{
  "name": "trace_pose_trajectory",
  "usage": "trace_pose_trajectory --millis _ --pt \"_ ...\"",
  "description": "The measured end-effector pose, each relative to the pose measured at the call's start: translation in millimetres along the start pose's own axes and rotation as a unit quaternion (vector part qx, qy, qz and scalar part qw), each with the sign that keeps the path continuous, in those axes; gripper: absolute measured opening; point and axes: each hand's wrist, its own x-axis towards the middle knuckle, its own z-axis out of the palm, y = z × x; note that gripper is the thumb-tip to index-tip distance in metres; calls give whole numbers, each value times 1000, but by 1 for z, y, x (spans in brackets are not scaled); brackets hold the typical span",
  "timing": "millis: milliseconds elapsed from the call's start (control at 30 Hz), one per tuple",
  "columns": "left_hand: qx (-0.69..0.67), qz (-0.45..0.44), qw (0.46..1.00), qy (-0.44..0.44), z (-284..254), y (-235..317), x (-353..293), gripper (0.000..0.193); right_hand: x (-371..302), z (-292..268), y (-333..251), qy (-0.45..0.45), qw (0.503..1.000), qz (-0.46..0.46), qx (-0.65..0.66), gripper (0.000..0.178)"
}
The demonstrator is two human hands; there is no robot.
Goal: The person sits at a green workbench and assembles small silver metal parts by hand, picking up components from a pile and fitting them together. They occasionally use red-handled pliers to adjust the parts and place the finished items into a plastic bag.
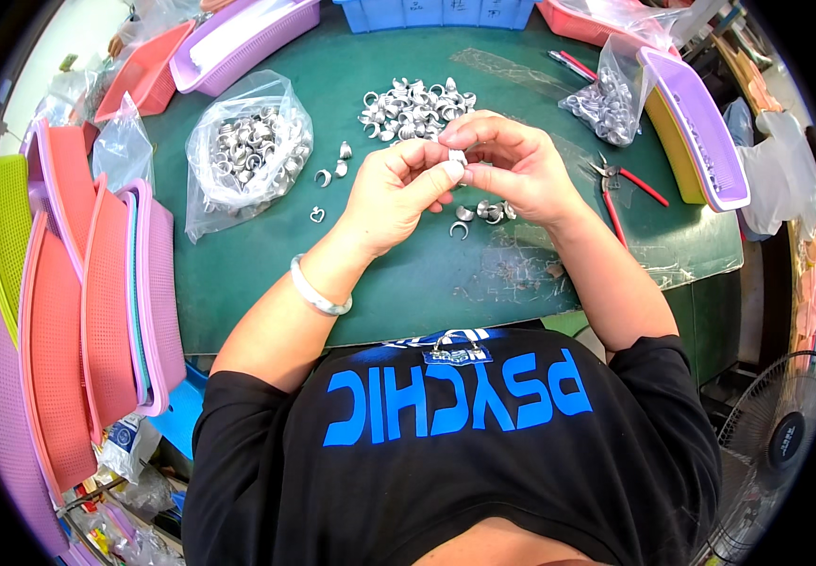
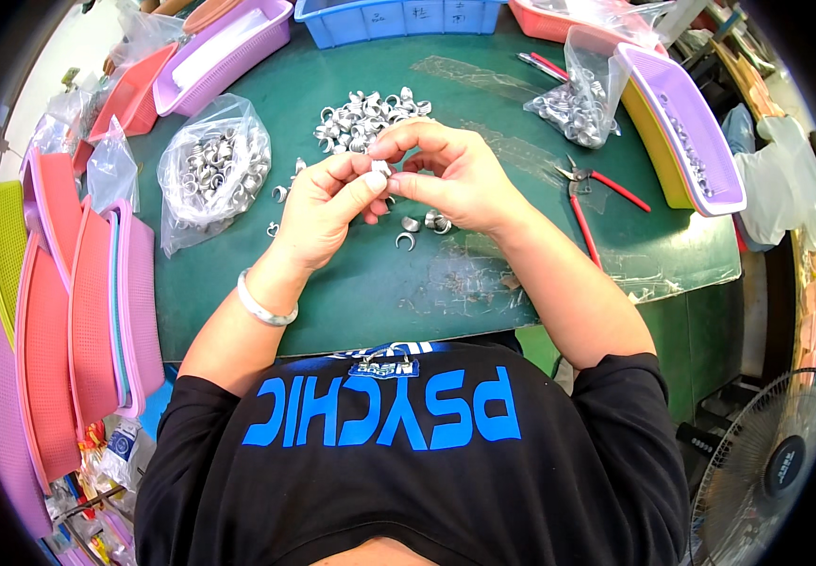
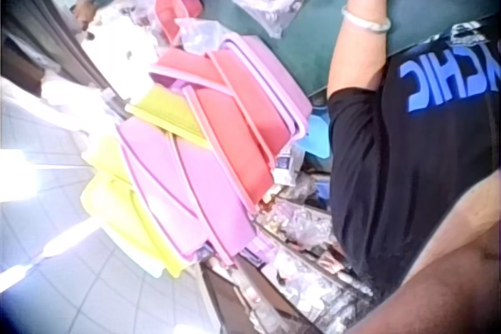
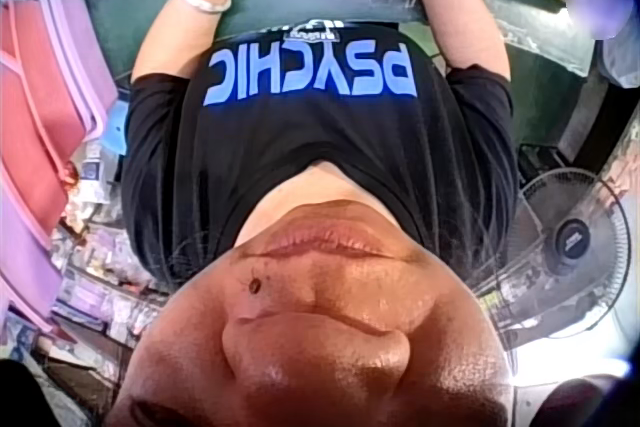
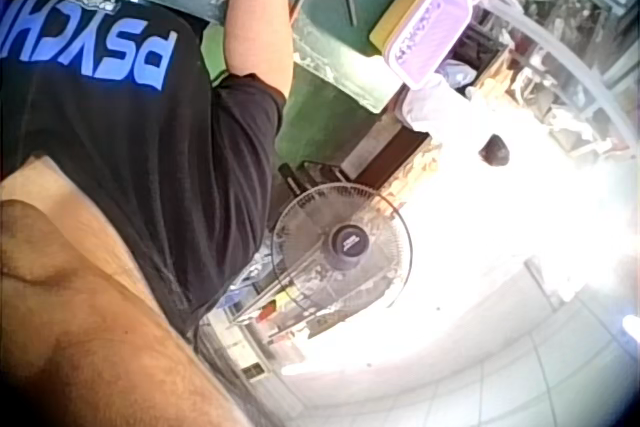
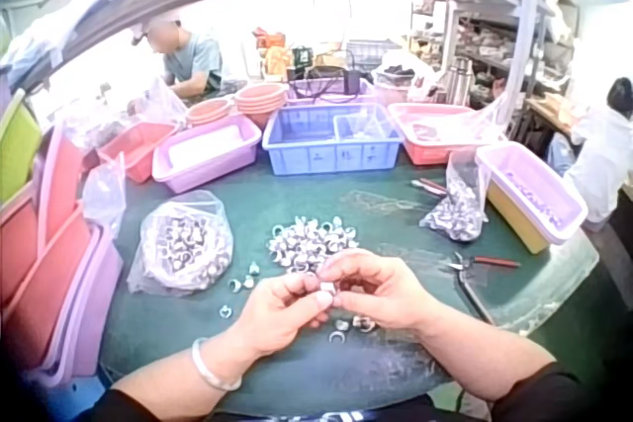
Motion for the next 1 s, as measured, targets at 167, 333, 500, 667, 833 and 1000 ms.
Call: trace_pose_trajectory --millis 167,333,500,667,833,1000 --pt "5 27 1000 -2 -1 -1 1 14 1 6 -7 19 999 10 36 39" --pt "18 41 999 -6 -2 -2 2 16 4 -1 -7 33 999 15 -1 45" --pt "16 48 999 -1 -1 -4 2 18 9 -20 0 110 990 33 -82 38" --pt "-79 -12 997 -2 -3 -2 5 19 8 -37 7 136 925 68 -349 28" --pt "-190 -50 980 -5 -13 -5 7 23 4 -48 8 11 858 91 -506 26" --pt "-168 -85 982 20 -12 -5 7 16 7 -47 10 -2 868 121 -481 19"
